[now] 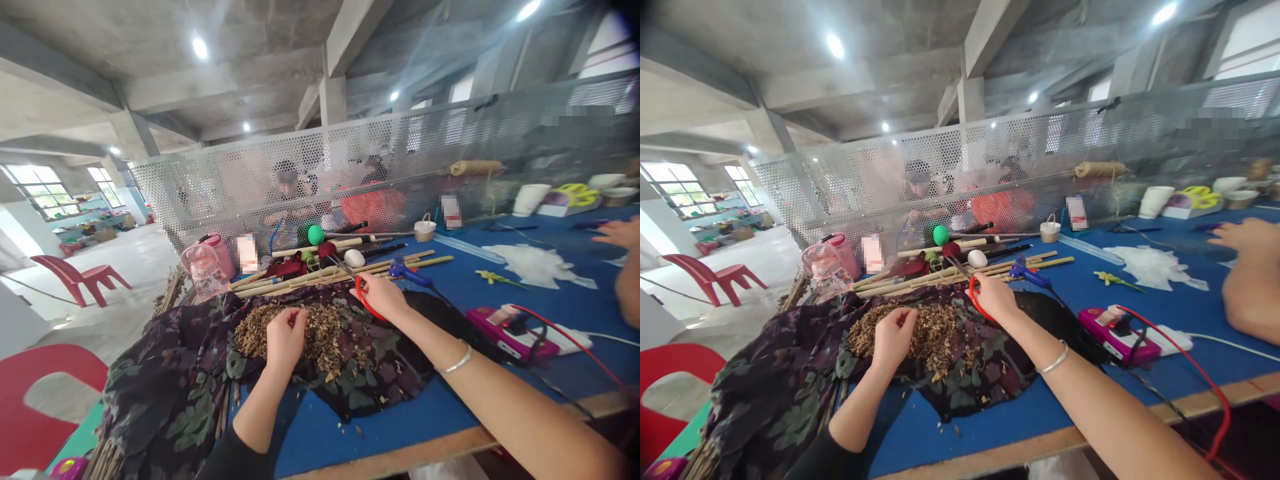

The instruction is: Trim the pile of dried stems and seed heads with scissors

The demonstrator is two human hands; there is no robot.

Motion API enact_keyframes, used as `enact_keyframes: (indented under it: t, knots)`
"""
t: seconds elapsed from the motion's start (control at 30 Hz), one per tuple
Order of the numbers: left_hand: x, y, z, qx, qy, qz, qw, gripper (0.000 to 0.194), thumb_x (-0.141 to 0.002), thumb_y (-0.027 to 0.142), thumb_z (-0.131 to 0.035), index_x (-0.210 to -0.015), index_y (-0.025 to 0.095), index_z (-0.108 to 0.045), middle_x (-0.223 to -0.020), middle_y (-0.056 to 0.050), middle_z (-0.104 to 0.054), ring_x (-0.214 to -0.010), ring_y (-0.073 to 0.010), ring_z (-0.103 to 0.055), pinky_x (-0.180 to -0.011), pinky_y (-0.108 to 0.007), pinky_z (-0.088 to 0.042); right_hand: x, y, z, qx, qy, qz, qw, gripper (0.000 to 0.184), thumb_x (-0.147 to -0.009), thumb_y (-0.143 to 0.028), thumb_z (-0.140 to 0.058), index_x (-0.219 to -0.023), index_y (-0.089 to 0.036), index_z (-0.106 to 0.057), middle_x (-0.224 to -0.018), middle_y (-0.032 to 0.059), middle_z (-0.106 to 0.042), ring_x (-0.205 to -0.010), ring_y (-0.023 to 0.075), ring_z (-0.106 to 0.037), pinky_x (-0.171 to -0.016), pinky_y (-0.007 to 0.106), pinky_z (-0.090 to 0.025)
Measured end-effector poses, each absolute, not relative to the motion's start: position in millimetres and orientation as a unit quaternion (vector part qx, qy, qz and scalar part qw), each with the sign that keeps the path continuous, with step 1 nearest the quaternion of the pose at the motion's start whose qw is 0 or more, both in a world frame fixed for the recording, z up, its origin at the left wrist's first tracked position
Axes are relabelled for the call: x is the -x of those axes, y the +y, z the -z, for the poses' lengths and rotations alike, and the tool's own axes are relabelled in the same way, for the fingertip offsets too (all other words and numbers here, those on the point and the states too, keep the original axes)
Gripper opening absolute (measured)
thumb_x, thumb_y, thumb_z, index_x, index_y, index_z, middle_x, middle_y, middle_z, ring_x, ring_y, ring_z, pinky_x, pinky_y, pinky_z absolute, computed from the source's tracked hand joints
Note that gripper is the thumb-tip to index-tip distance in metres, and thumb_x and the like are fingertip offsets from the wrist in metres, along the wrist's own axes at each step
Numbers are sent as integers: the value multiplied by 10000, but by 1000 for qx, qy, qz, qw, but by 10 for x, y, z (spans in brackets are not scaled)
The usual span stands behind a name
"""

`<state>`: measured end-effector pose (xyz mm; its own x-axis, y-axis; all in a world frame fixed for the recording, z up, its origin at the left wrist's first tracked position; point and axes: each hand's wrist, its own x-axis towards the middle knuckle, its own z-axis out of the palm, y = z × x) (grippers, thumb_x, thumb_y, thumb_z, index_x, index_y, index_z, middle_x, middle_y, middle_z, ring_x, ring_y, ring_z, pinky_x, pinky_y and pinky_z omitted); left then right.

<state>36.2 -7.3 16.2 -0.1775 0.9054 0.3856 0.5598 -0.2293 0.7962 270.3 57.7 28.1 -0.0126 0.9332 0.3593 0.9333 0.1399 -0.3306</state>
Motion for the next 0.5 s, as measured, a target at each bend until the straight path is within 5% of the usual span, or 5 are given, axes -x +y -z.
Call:
enact_keyframes:
  t: [0.13, 0.27, 0.37, 0.5]
  knots:
    - [-403, 322, -409, -655, 566, -480, 142, 253, -767, 327, -532, -886, 147, -664, -709, -50, -666, -626, -152, -576, -640, -261, -428, -2934, 814, -112, 688, -679, -42, 253, 334, -713, -447, -606, -910, -179, -630, -838, 146, -675, -772, 284, -628, -621, 331, -421]
    - [-720, 844, -521, -801, 477, -328, 152, 240, -702, 228, -601, -922, 163, -671, -832, -71, -689, -747, -195, -619, -718, -290, -457, -2964, 905, 3, 660, -690, -78, 287, 331, -644, -297, -672, -951, -179, -627, -892, 94, -682, -819, 239, -627, -697, 301, -446]
    - [-1028, 1115, -458, -868, 407, -229, 167, 511, -568, 153, -702, -1071, 184, -616, -989, -79, -670, -905, -242, -614, -814, -318, -455, -2931, 890, 4, 625, -702, -97, 327, 370, -661, -135, -583, -1026, -192, -598, -944, 46, -679, -854, 180, -621, -753, 249, -448]
    - [-1282, 1283, -392, -892, 368, -167, 202, 808, -415, 168, -790, -1179, 202, -531, -1121, -93, -620, -996, -274, -584, -856, -347, -447, -2904, 805, -42, 524, -710, -156, 444, 413, -661, -132, -559, -1072, -175, -557, -914, 22, -667, -798, 153, -610, -763, 241, -456]
